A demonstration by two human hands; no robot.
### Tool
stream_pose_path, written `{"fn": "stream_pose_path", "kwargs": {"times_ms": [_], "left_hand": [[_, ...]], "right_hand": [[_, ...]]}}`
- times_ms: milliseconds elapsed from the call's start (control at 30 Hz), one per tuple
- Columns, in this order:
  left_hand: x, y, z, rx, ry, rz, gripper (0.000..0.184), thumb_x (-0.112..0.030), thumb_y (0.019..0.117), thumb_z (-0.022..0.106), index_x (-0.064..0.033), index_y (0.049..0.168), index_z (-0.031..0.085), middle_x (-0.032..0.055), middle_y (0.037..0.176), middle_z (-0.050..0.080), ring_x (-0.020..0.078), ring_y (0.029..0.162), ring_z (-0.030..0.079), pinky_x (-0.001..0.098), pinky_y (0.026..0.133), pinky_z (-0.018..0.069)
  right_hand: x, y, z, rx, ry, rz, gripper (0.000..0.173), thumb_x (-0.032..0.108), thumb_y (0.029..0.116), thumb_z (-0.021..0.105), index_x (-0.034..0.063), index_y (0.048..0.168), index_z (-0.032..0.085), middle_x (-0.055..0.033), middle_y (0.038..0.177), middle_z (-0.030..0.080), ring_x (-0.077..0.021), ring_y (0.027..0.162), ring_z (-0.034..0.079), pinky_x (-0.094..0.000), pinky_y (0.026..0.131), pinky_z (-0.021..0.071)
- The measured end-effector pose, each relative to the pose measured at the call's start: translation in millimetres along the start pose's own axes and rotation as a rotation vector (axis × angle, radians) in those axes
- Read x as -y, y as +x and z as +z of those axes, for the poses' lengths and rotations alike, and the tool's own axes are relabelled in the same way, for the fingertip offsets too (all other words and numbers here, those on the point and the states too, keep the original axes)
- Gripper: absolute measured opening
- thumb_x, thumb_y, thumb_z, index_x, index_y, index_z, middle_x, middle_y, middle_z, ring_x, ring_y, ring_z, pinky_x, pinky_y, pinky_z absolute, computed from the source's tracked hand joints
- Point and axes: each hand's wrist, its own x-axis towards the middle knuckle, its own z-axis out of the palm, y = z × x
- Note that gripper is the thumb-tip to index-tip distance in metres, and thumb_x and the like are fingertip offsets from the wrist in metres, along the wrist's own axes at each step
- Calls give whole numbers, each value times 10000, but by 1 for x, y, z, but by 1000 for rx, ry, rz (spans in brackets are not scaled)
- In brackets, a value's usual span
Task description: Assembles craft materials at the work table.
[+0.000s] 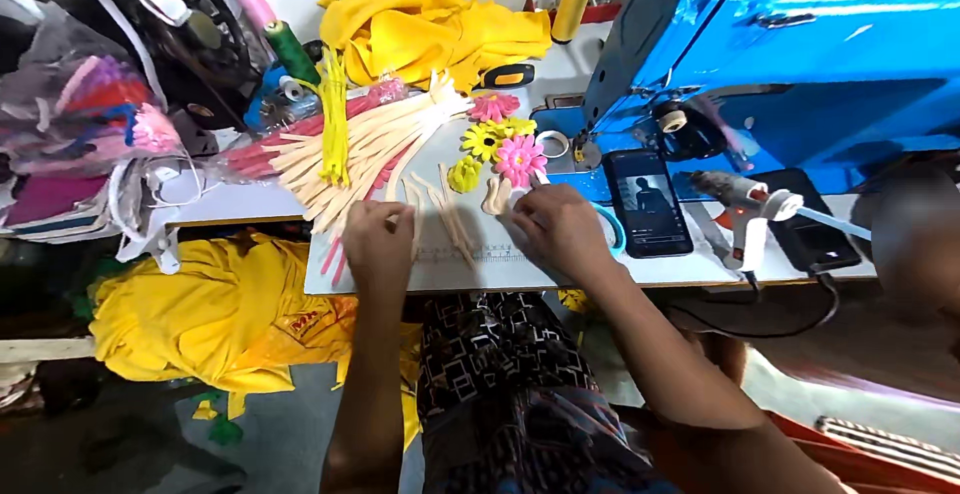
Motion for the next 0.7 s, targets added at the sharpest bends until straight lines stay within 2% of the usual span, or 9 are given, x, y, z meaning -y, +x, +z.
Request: {"fn": "stream_pose_path", "kwargs": {"times_ms": [100,233,333,400,433,500,567,633,700], "left_hand": [[6,-8,-5,2,65,-27,190,-173,968,710,7,1015,746,220,1059,626,300,842,648,458,766,564],[-9,-20,8,124,56,-34,187,-156,968,708,9,1047,749,223,1126,636,295,865,676,453,789,586],[-12,-26,24,205,45,4,236,-145,977,692,-13,1169,730,216,1110,635,294,838,666,452,766,579],[-10,-27,32,224,31,33,333,-115,959,691,-65,1289,693,210,1148,606,289,821,639,447,723,558],[-9,-28,35,228,39,39,355,-123,954,699,-85,1307,691,208,1172,602,294,830,643,457,720,560],[-8,-29,36,238,65,30,300,-164,957,706,-94,1247,728,198,1190,615,302,849,658,481,733,567],[-8,-29,36,258,85,24,266,-200,960,714,-84,1197,753,190,1188,622,314,886,656,498,763,560],[-6,-31,37,260,100,40,243,-199,955,718,-52,1143,765,206,1196,625,351,958,656,529,797,553],[-3,-32,37,272,124,62,252,-219,950,724,-48,1129,768,212,1223,619,370,1008,654,550,819,552]], "right_hand": [[17,-7,17,112,77,-65,165,148,975,662,25,1031,756,-157,965,719,-347,940,703,-527,805,580],[42,4,41,113,153,115,225,193,997,648,-9,1045,735,-175,942,708,-342,849,710,-537,735,582],[60,16,45,150,119,230,257,215,1032,606,-18,1064,707,-194,984,692,-364,852,706,-540,710,581],[64,26,47,183,99,271,207,151,1037,575,-21,1036,690,-205,984,675,-379,877,697,-535,708,570],[64,30,47,201,104,288,182,112,1025,576,-27,1036,692,-215,995,677,-390,895,697,-546,722,570],[61,37,49,243,119,312,172,96,1010,581,-29,1051,692,-224,1018,681,-398,929,696,-564,760,570],[57,44,49,287,128,335,236,155,1033,560,-40,1063,690,-229,1037,687,-401,974,694,-572,809,557],[58,48,52,261,133,336,287,215,1033,580,-50,1017,691,-225,1003,687,-393,944,696,-566,780,556],[62,54,53,296,115,358,257,197,1017,591,-38,1067,680,-226,1072,680,-394,986,690,-574,794,553]]}}
